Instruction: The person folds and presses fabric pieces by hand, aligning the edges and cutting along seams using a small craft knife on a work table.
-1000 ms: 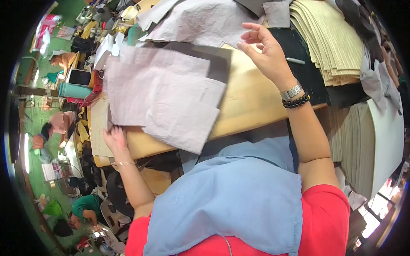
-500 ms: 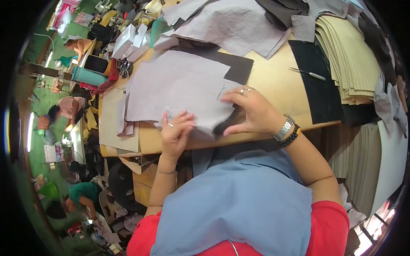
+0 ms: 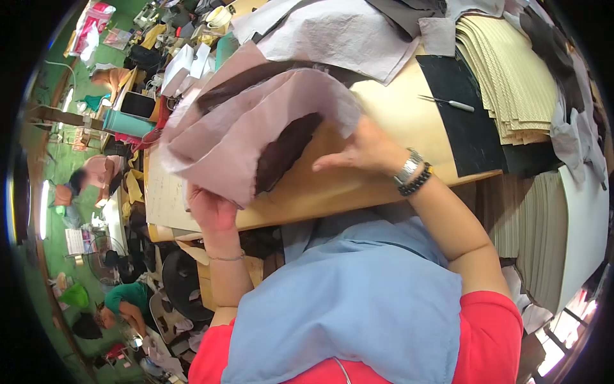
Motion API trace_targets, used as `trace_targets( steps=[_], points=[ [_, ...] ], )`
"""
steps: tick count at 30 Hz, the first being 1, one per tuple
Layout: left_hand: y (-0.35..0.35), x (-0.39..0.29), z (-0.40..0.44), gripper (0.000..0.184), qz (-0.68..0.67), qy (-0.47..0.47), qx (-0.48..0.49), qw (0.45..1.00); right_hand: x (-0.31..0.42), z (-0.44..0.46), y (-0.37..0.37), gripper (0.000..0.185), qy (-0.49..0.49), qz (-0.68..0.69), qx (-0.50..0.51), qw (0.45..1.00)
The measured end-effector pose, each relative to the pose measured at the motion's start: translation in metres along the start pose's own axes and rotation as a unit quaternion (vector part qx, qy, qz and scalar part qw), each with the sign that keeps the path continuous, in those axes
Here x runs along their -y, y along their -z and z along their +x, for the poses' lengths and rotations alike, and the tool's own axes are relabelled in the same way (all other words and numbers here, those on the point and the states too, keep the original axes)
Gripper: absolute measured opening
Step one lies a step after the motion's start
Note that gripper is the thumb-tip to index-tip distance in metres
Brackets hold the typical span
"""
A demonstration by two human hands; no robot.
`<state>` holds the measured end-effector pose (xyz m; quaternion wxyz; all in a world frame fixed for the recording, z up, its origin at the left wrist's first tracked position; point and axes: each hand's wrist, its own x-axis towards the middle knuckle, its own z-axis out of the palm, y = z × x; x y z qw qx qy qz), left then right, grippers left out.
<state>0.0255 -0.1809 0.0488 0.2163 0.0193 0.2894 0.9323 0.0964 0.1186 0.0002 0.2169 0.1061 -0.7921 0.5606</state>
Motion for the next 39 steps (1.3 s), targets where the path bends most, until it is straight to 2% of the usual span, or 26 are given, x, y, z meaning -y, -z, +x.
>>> trace_targets(
  steps=[2, 3, 4, 5, 7, 8, 9, 10, 11, 13, 14, 17, 18, 21, 22, 24, 26, 27, 29, 31, 33, 34, 37, 38, 39],
  points=[
    [0.0, 0.022, 0.003, 0.043, -0.125, 0.068, 0.083, 0.986, -0.002, 0.003, -0.005, 0.021, -0.103, 0.075, 0.072, 0.989],
    [0.0, 0.029, 0.005, 0.042, -0.187, 0.1, 0.126, 0.969, 0.009, 0.013, -0.016, 0.018, -0.061, 0.212, 0.008, 0.975],
    [0.003, 0.028, 0.007, 0.041, -0.166, 0.102, 0.061, 0.979, 0.005, 0.016, -0.012, 0.014, -0.074, 0.218, 0.001, 0.973],
    [0.003, 0.024, 0.009, 0.041, -0.087, 0.047, 0.001, 0.995, -0.011, 0.016, -0.008, 0.014, -0.021, 0.19, -0.04, 0.981],
    [-0.008, 0.009, 0.009, 0.041, 0.076, -0.066, -0.124, 0.987, -0.011, 0.024, 0.008, 0.017, -0.056, 0.23, -0.145, 0.961],
    [-0.015, -0.003, 0.012, 0.045, 0.053, -0.098, -0.166, 0.98, -0.003, 0.025, 0.019, 0.018, -0.062, 0.244, -0.17, 0.953],
    [-0.011, -0.015, 0.01, 0.05, 0.105, -0.125, -0.16, 0.974, 0.012, 0.028, 0.031, 0.02, -0.069, 0.258, -0.195, 0.944],
    [-0.01, -0.021, 0.01, 0.053, 0.135, -0.178, -0.173, 0.959, 0.005, 0.023, 0.05, 0.022, -0.118, 0.231, -0.109, 0.96],
    [-0.009, -0.024, 0.011, 0.056, 0.165, -0.229, -0.184, 0.942, 0.0, 0.019, 0.051, 0.021, -0.101, 0.228, -0.09, 0.964],
    [-0.021, -0.031, 0.007, 0.06, 0.196, -0.261, -0.19, 0.926, 0.006, 0.011, 0.048, 0.02, -0.068, 0.22, -0.051, 0.972],
    [-0.035, -0.028, 0.003, 0.062, 0.22, -0.281, -0.223, 0.907, 0.015, 0.012, 0.043, 0.018, -0.064, 0.22, -0.062, 0.971],
    [-0.023, -0.041, 0.01, 0.062, 0.238, -0.319, -0.201, 0.895, 0.016, 0.016, 0.041, 0.019, -0.085, 0.183, -0.079, 0.976],
    [-0.025, -0.042, 0.01, 0.061, 0.24, -0.323, -0.219, 0.889, 0.014, 0.019, 0.047, 0.017, -0.098, 0.203, -0.04, 0.973],
    [-0.014, -0.06, -0.004, 0.061, 0.35, -0.394, -0.235, 0.817, 0.026, 0.019, 0.045, 0.011, -0.068, 0.243, -0.04, 0.967],
    [-0.016, -0.069, -0.01, 0.06, 0.346, -0.427, -0.247, 0.798, 0.032, 0.02, 0.043, 0.007, -0.011, 0.16, -0.023, 0.987],
    [-0.033, -0.095, -0.029, 0.059, 0.344, -0.498, -0.256, 0.754, 0.061, 0.018, 0.035, 0.005, 0.032, 0.143, 0.009, 0.989],
    [-0.056, -0.122, -0.048, 0.056, 0.373, -0.568, -0.236, 0.695, 0.097, 0.017, 0.032, 0.009, 0.07, 0.122, 0.133, 0.981],
    [-0.067, -0.135, -0.056, 0.054, 0.39, -0.597, -0.223, 0.665, 0.105, 0.012, 0.018, 0.012, 0.09, 0.187, 0.16, 0.965],
    [-0.085, -0.153, -0.06, 0.051, 0.437, -0.61, -0.205, 0.629, 0.112, -0.007, -0.01, 0.02, 0.049, 0.359, 0.261, 0.895],
    [-0.098, -0.168, -0.047, 0.048, 0.508, -0.584, -0.192, 0.603, 0.125, -0.016, -0.013, 0.026, -0.113, 0.5, 0.361, 0.779],
    [-0.103, -0.175, -0.013, 0.045, 0.611, -0.512, -0.187, 0.574, 0.124, -0.02, -0.015, 0.033, -0.273, 0.534, 0.39, 0.699],
    [-0.102, -0.174, 0.01, 0.044, 0.671, -0.461, -0.185, 0.55, 0.105, -0.023, -0.021, 0.04, -0.244, 0.584, 0.355, 0.688],
    [-0.08, -0.147, 0.094, 0.04, 0.841, -0.274, -0.146, 0.442, 0.058, -0.038, -0.018, 0.039, -0.311, 0.727, 0.113, 0.602],
    [-0.066, -0.125, 0.119, 0.038, 0.887, -0.206, -0.135, 0.391, 0.043, -0.035, -0.008, 0.038, -0.333, 0.677, 0.04, 0.655],
    [-0.049, -0.097, 0.141, 0.037, 0.926, -0.14, -0.12, 0.33, 0.015, -0.038, 0.005, 0.031, -0.353, 0.679, -0.001, 0.644]
  ],
)
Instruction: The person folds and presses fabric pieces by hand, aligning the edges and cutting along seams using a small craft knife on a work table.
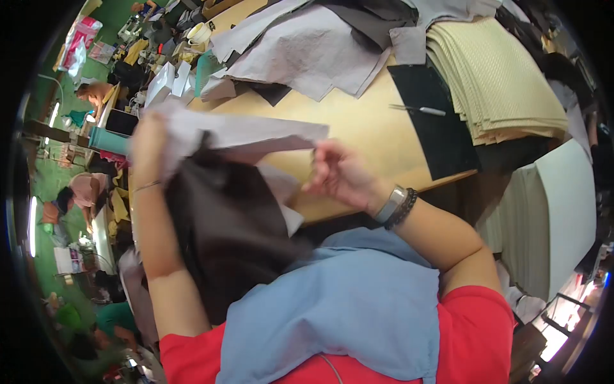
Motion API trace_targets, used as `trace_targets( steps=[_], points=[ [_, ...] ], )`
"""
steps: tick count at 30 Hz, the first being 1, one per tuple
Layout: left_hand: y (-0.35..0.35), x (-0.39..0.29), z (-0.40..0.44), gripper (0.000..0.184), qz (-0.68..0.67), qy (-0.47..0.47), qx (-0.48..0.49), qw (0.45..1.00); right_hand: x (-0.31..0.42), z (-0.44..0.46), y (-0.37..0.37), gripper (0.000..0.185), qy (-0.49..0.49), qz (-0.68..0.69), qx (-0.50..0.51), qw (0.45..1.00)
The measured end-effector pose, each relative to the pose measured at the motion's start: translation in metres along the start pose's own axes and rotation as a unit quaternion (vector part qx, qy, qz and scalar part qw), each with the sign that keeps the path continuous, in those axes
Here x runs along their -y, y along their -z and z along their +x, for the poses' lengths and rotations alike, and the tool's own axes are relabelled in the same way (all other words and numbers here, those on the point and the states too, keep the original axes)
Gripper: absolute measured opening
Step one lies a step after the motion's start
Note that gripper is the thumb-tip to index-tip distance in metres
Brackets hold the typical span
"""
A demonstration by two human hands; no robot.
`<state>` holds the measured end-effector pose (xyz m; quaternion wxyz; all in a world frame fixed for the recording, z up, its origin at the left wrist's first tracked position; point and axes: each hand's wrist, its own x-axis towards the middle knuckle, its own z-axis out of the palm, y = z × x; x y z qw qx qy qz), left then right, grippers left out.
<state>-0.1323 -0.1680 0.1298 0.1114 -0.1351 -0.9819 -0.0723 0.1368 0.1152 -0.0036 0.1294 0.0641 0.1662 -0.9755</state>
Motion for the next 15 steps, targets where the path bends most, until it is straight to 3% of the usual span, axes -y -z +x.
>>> trace_targets(
  steps=[1, 2, 4, 5, 8, 9, 12, 15],
  points=[
    [-0.035, -0.017, 0.0, 0.036, 0.053, -0.013, 0.053, 0.997, 0.015, 0.002, 0.019, 0.026, 0.014, 0.021, -0.039, 0.999],
    [-0.07, -0.03, -0.006, 0.045, 0.079, -0.064, 0.053, 0.993, 0.024, 0.0, 0.017, 0.028, 0.065, -0.058, -0.116, 0.989],
    [-0.124, -0.049, -0.023, 0.053, -0.128, -0.223, -0.008, 0.966, 0.039, -0.003, 0.014, 0.035, 0.162, -0.21, -0.261, 0.928],
    [-0.127, -0.063, -0.034, 0.053, -0.139, -0.241, 0.028, 0.96, 0.043, -0.008, 0.023, 0.029, 0.188, -0.255, -0.241, 0.917],
    [-0.133, -0.085, -0.058, 0.054, -0.169, -0.271, 0.126, 0.939, 0.042, -0.014, 0.036, 0.02, 0.211, -0.593, -0.192, 0.753],
    [-0.137, -0.085, -0.061, 0.054, -0.179, -0.263, 0.151, 0.936, 0.039, -0.013, 0.025, 0.022, 0.19, -0.634, -0.2, 0.723],
    [-0.143, -0.081, -0.065, 0.056, -0.184, -0.256, 0.172, 0.933, 0.031, 0.002, 0.023, 0.025, 0.305, -0.826, -0.067, 0.469],
    [-0.144, -0.081, -0.069, 0.061, -0.192, -0.264, 0.146, 0.934, 0.023, 0.021, 0.014, 0.025, 0.297, -0.865, -0.036, 0.402]
  ],
)
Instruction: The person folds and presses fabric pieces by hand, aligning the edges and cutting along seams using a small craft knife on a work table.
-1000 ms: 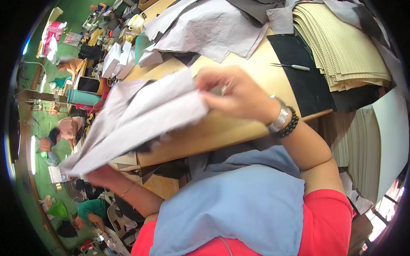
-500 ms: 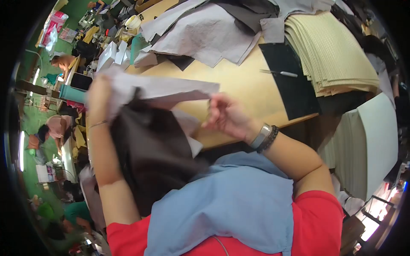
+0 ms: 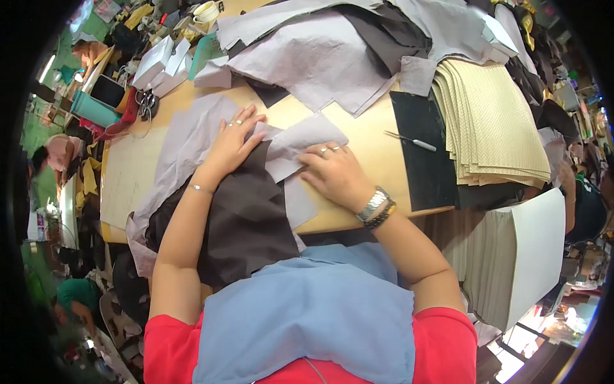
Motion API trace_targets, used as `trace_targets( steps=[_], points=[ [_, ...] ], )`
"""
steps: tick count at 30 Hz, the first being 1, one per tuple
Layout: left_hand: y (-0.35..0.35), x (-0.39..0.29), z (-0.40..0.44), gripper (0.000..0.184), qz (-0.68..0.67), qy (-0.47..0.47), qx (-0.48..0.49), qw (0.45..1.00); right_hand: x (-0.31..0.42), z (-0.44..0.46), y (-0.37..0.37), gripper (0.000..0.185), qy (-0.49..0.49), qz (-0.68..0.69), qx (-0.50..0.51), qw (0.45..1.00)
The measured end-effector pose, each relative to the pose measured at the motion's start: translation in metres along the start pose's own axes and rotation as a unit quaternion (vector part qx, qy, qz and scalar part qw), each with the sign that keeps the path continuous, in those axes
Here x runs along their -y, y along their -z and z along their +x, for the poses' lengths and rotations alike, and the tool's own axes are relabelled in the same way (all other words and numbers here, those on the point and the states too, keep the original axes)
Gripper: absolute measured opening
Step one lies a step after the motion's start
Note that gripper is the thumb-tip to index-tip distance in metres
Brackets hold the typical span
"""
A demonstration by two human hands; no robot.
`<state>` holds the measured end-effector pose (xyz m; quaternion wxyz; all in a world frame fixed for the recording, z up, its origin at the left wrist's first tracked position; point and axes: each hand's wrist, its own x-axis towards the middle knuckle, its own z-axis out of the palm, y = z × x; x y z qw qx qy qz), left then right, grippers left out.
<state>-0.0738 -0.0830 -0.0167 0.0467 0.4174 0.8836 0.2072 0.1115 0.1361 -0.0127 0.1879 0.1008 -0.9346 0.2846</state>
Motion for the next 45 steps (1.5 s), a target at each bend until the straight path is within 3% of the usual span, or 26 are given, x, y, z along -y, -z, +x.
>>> trace_targets(
  steps=[2, 4, 7, 10, 13, 16, 20, 23, 26, 28, 29, 31, 33, 35, 36, 37, 39, 41, 43, 45],
  points=[
    [0.01, -0.017, -0.016, 0.065, -0.018, -0.031, -0.038, 0.999, -0.002, 0.008, -0.005, 0.02, -0.004, -0.013, 0.015, 1.0],
    [0.025, -0.042, -0.04, 0.086, -0.035, -0.06, -0.06, 0.996, -0.007, 0.012, -0.006, 0.017, 0.036, -0.063, 0.039, 0.997],
    [0.024, -0.084, -0.076, 0.099, 0.106, -0.033, -0.043, 0.993, -0.017, 0.019, -0.006, 0.013, 0.09, -0.096, 0.028, 0.991],
    [0.011, -0.089, -0.082, 0.08, 0.048, 0.031, -0.079, 0.995, -0.019, 0.036, 0.004, 0.013, 0.112, 0.0, -0.028, 0.993],
    [0.007, -0.077, -0.08, 0.063, -0.05, 0.032, -0.144, 0.988, 0.008, 0.068, 0.048, 0.017, 0.105, -0.04, 0.021, 0.993],
    [0.014, -0.071, -0.085, 0.052, -0.152, 0.034, -0.214, 0.964, 0.02, 0.104, 0.097, 0.014, 0.168, -0.078, 0.01, 0.983],
    [0.031, -0.11, -0.119, 0.06, 0.043, 0.005, -0.183, 0.982, 0.033, 0.142, 0.151, 0.011, 0.211, -0.126, 0.01, 0.969],
    [0.001, -0.081, -0.141, 0.05, 0.01, 0.025, -0.169, 0.985, 0.02, 0.152, 0.163, 0.011, 0.227, -0.134, 0.058, 0.963],
    [0.014, -0.041, -0.153, 0.042, -0.181, 0.068, -0.145, 0.97, 0.012, 0.15, 0.166, 0.016, 0.127, -0.05, 0.138, 0.981],
    [0.051, -0.017, -0.15, 0.037, -0.255, 0.151, -0.103, 0.949, 0.007, 0.155, 0.163, 0.017, 0.08, 0.004, 0.193, 0.978],
    [0.07, 0.004, -0.148, 0.036, -0.25, 0.11, -0.081, 0.959, 0.002, 0.159, 0.157, 0.018, 0.073, 0.016, 0.216, 0.974],
    [0.128, 0.028, -0.134, 0.036, -0.121, 0.116, -0.072, 0.983, -0.011, 0.166, 0.134, 0.02, 0.082, 0.04, 0.217, 0.972],
    [0.209, 0.024, -0.107, 0.029, 0.172, 0.091, -0.114, 0.974, 0.002, 0.181, 0.109, 0.019, 0.085, 0.072, 0.195, 0.975],
    [0.268, 0.047, -0.082, 0.024, 0.161, 0.157, -0.179, 0.958, 0.037, 0.196, 0.094, 0.019, 0.084, 0.095, 0.113, 0.985],
    [0.284, 0.056, -0.079, 0.027, 0.326, 0.172, -0.193, 0.909, 0.042, 0.204, 0.079, 0.019, 0.147, 0.1, 0.042, 0.983],
    [0.295, 0.046, -0.075, 0.032, 0.482, 0.183, -0.201, 0.833, 0.056, 0.211, 0.072, 0.019, 0.166, 0.115, 0.035, 0.979],
    [0.277, -0.011, -0.062, 0.047, 0.323, 0.059, -0.267, 0.906, 0.08, 0.211, 0.07, 0.02, 0.156, 0.106, 0.022, 0.982],
    [0.237, -0.064, -0.051, 0.062, 0.09, -0.042, -0.164, 0.982, 0.099, 0.208, 0.07, 0.022, 0.133, 0.075, 0.027, 0.988],
    [0.177, -0.082, -0.039, 0.052, 0.061, -0.105, -0.214, 0.969, 0.104, 0.203, 0.073, 0.024, 0.131, 0.034, 0.044, 0.99],
    [0.129, -0.057, -0.031, 0.045, -0.068, -0.078, -0.264, 0.959, 0.098, 0.194, 0.073, 0.024, 0.158, 0.01, 0.042, 0.986]
  ],
)
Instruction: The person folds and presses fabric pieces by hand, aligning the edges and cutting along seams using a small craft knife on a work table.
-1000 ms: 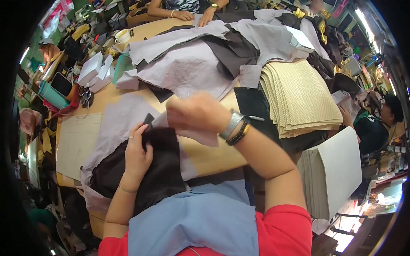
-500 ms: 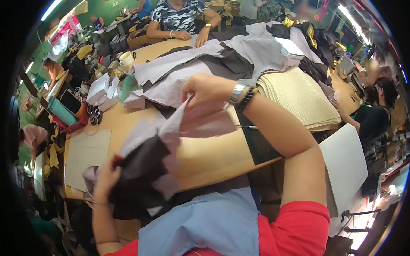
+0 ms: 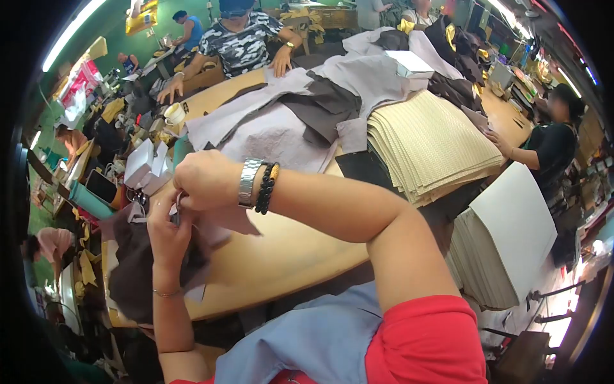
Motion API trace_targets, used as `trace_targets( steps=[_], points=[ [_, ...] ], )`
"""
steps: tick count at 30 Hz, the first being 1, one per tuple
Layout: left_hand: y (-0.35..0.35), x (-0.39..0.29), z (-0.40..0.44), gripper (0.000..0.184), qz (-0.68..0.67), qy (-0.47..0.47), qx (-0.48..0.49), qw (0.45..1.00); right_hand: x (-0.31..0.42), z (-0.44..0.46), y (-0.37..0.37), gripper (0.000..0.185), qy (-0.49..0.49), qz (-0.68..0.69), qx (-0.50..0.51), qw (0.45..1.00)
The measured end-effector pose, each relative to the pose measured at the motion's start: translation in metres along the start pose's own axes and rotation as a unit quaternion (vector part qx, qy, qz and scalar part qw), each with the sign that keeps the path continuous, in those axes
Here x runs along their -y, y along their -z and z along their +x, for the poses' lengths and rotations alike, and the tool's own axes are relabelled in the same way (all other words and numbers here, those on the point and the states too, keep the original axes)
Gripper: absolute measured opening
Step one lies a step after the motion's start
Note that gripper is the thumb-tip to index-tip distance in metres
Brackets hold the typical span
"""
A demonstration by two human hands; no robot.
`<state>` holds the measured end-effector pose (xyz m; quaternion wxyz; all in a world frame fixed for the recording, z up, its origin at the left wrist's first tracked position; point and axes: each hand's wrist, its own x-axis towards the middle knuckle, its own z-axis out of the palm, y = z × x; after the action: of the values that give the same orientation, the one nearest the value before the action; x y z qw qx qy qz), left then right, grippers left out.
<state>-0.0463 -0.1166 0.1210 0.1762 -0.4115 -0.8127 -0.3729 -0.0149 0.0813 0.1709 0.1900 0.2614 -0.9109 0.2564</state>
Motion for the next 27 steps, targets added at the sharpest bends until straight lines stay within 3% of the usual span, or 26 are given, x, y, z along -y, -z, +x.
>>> trace_targets(
  steps=[1, 5, 8, 11, 12, 14, 15, 18, 20, 24, 27],
  points=[
    [-0.011, 0.007, -0.008, 0.041, -0.056, 0.034, -0.033, 0.997, 0.001, -0.007, 0.009, 0.024, -0.001, -0.026, 0.028, 0.999],
    [-0.019, 0.016, -0.022, 0.03, -0.017, 0.09, 0.005, 0.996, -0.025, -0.032, 0.025, 0.024, -0.005, -0.001, 0.095, 0.995],
    [-0.021, 0.032, -0.029, 0.027, 0.001, 0.12, 0.111, 0.986, -0.052, -0.047, 0.033, 0.027, -0.009, 0.017, 0.152, 0.988],
    [-0.011, 0.041, -0.018, 0.029, -0.042, 0.224, 0.273, 0.935, -0.061, -0.05, 0.042, 0.029, -0.108, 0.04, 0.214, 0.97],
    [-0.01, 0.047, -0.016, 0.029, -0.045, 0.245, 0.28, 0.927, -0.068, -0.049, 0.042, 0.028, -0.139, 0.036, 0.225, 0.964],
    [-0.01, 0.058, -0.014, 0.028, -0.055, 0.276, 0.296, 0.913, -0.1, -0.05, 0.026, 0.026, -0.094, -0.01, 0.168, 0.981],
    [-0.01, 0.057, -0.014, 0.027, -0.007, 0.246, 0.213, 0.945, -0.106, -0.048, 0.021, 0.019, -0.024, -0.025, 0.097, 0.995],
    [-0.017, 0.034, -0.012, 0.02, 0.133, 0.104, -0.012, 0.986, -0.112, -0.053, 0.021, 0.017, 0.037, -0.103, -0.054, 0.993],
    [-0.019, 0.025, -0.027, 0.016, 0.192, -0.082, -0.033, 0.977, -0.105, -0.066, 0.029, 0.021, 0.082, -0.153, -0.066, 0.983],
    [-0.049, -0.003, -0.086, 0.023, 0.111, -0.127, 0.225, 0.96, -0.096, -0.155, 0.003, 0.013, 0.013, -0.103, 0.013, 0.994],
    [-0.057, -0.03, -0.099, 0.022, 0.024, -0.126, 0.32, 0.939, -0.08, -0.224, -0.018, 0.015, -0.012, -0.08, 0.067, 0.994]
  ],
)
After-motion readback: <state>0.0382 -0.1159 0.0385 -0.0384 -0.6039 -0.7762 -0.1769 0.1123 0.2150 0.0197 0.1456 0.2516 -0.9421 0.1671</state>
